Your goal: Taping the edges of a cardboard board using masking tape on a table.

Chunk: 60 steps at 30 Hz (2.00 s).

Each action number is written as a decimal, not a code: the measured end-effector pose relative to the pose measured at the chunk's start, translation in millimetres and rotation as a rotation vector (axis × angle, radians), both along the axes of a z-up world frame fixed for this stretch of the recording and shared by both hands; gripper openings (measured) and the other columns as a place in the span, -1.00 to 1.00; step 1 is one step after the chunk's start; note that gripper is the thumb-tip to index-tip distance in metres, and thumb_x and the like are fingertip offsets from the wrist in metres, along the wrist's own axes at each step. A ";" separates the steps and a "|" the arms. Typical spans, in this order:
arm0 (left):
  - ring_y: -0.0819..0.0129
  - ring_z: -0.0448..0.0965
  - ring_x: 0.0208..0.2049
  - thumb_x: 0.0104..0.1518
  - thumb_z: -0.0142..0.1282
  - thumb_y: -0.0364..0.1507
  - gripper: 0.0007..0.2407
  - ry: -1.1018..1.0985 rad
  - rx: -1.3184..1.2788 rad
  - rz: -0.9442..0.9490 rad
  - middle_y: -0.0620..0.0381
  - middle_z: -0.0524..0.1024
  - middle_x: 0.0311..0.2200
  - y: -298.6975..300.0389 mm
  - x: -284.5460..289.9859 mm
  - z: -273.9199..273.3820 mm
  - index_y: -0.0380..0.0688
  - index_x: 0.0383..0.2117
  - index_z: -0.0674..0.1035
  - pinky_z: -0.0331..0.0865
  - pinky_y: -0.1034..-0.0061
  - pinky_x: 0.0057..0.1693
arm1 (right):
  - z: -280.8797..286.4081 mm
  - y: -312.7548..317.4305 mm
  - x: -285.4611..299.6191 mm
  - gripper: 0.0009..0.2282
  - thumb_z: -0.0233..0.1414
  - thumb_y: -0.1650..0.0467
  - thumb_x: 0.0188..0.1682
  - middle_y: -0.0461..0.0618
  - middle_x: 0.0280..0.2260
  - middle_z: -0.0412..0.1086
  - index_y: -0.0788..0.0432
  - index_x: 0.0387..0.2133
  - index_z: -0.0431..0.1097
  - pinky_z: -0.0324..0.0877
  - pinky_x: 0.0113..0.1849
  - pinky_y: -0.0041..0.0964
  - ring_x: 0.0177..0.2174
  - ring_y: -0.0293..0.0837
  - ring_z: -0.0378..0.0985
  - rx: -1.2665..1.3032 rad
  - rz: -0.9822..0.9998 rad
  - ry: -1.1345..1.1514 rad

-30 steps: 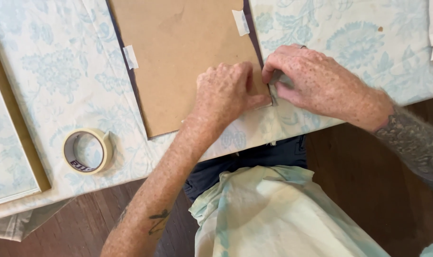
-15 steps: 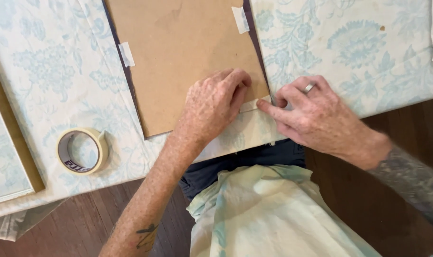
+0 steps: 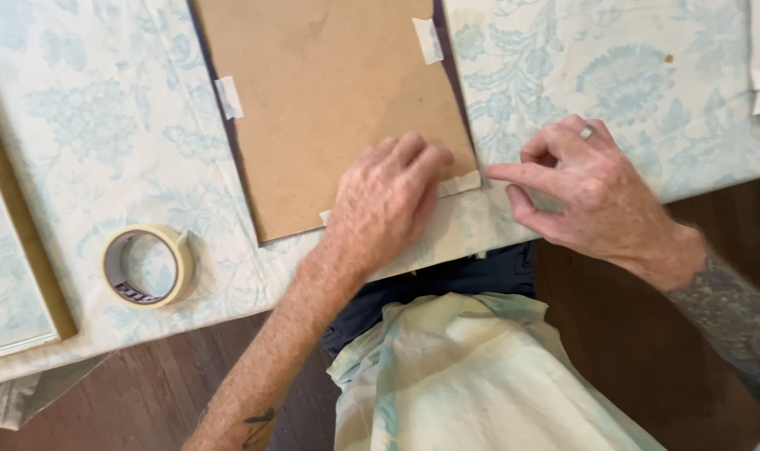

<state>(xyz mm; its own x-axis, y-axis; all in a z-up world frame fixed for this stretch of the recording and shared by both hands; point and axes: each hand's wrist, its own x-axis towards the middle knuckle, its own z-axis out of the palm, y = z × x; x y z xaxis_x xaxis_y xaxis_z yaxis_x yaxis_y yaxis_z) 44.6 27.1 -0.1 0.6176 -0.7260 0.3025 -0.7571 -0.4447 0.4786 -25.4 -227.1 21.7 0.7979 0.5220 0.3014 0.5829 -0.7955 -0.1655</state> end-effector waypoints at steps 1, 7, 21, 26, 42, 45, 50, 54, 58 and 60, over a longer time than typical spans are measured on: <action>0.05 0.47 -0.33 0.23 0.01 -0.52 -0.88 0.002 0.000 0.001 0.02 0.43 -0.29 2.3 -4.1 -0.7 -0.12 -0.15 0.48 0.36 0.21 -0.20 | -1.9 2.8 0.1 -0.70 0.23 0.52 -0.04 -0.02 -0.33 0.35 0.09 -0.01 0.56 0.41 -0.05 -0.05 -0.27 -0.07 0.43 0.000 0.001 0.002; 0.20 0.44 -0.26 0.27 0.05 -0.50 -0.82 -0.345 0.061 -0.078 0.12 0.46 -0.10 6.3 -18.4 -5.0 -0.18 -0.04 0.53 0.36 0.32 -0.11 | 3.0 8.5 7.2 -0.73 0.25 0.45 -0.02 -0.17 -0.36 0.28 0.02 -0.03 0.56 0.32 -0.06 -0.15 -0.25 -0.10 0.38 -0.168 0.121 -0.070; 0.20 0.44 -0.31 0.21 0.15 -0.46 -0.88 -0.247 0.056 -0.064 0.15 0.47 -0.23 -2.3 -10.3 -9.7 -0.08 -0.16 0.55 0.29 0.32 -0.19 | 17.4 -6.2 37.2 -0.88 0.14 0.51 0.09 0.01 -0.20 0.42 0.15 -0.13 0.48 0.50 -0.11 -0.12 -0.20 -0.02 0.49 -0.083 0.300 -0.020; 0.22 0.43 -0.27 0.19 0.15 -0.49 -0.79 -0.190 0.066 -0.150 0.09 0.36 -0.18 -17.1 21.8 -3.7 -0.07 -0.08 0.48 0.38 0.33 -0.22 | 5.9 -10.8 43.2 -0.84 0.12 0.59 0.09 -0.01 -0.23 0.41 0.15 -0.13 0.48 0.54 -0.20 -0.15 -0.26 -0.03 0.52 -0.178 0.418 -0.136; 0.11 0.51 -0.37 0.14 0.15 -0.44 -0.90 0.043 0.184 -0.399 0.10 0.32 -0.27 -57.3 62.9 -6.4 -0.03 -0.54 0.60 0.34 0.13 -0.53 | -0.1 -21.2 40.1 -0.83 0.09 0.45 0.09 -0.10 -0.38 0.39 0.09 -0.07 0.49 0.48 -0.36 -0.20 -0.39 -0.11 0.47 -0.177 0.425 -0.157; 0.13 0.49 -0.35 0.17 0.09 -0.47 -0.89 0.036 0.189 -0.390 0.11 0.34 -0.25 -61.8 60.8 -11.4 -0.13 -0.51 0.54 0.30 0.14 -0.56 | -6.6 -24.1 41.4 -0.87 0.07 0.41 0.10 -0.03 -0.28 0.43 0.11 -0.11 0.46 0.46 -0.35 -0.17 -0.37 -0.06 0.50 -0.202 0.446 -0.125; 0.07 0.50 -0.37 0.17 0.09 -0.47 -0.92 0.088 0.161 -0.368 0.09 0.34 -0.26 -61.2 59.5 -10.6 -0.11 -0.48 0.51 0.30 0.07 -0.53 | -3.2 -21.5 45.7 -0.92 0.05 0.43 0.13 -0.05 -0.34 0.40 0.07 -0.17 0.47 0.45 -0.36 -0.16 -0.44 -0.07 0.47 -0.216 0.442 -0.136; 0.12 0.50 -0.34 0.22 0.11 -0.44 -0.88 0.127 0.164 -0.377 0.10 0.32 -0.28 -62.6 62.9 -14.4 -0.10 -0.49 0.54 0.33 0.11 -0.48 | -2.0 -19.2 49.5 -0.93 0.05 0.48 0.12 -0.04 -0.33 0.41 0.07 -0.20 0.44 0.41 -0.36 -0.15 -0.46 -0.07 0.46 -0.212 0.440 -0.109; 0.13 0.52 -0.33 0.19 0.13 -0.45 -0.90 0.114 0.146 -0.373 0.11 0.33 -0.28 -64.5 63.4 -20.3 -0.08 -0.49 0.57 0.36 0.12 -0.45 | -1.6 -21.0 49.7 -0.92 0.03 0.47 0.13 -0.04 -0.31 0.41 0.04 -0.19 0.44 0.44 -0.29 -0.15 -0.45 -0.06 0.47 -0.243 0.437 -0.122; 0.15 0.52 -0.33 0.19 0.11 -0.45 -0.89 0.115 0.120 -0.385 0.11 0.33 -0.28 -63.9 63.5 -22.7 -0.07 -0.50 0.56 0.38 0.16 -0.40 | -1.6 -19.4 48.9 -0.88 0.02 0.53 0.12 -0.04 -0.30 0.42 0.08 -0.19 0.45 0.42 -0.33 -0.15 -0.41 -0.06 0.47 -0.204 0.434 -0.115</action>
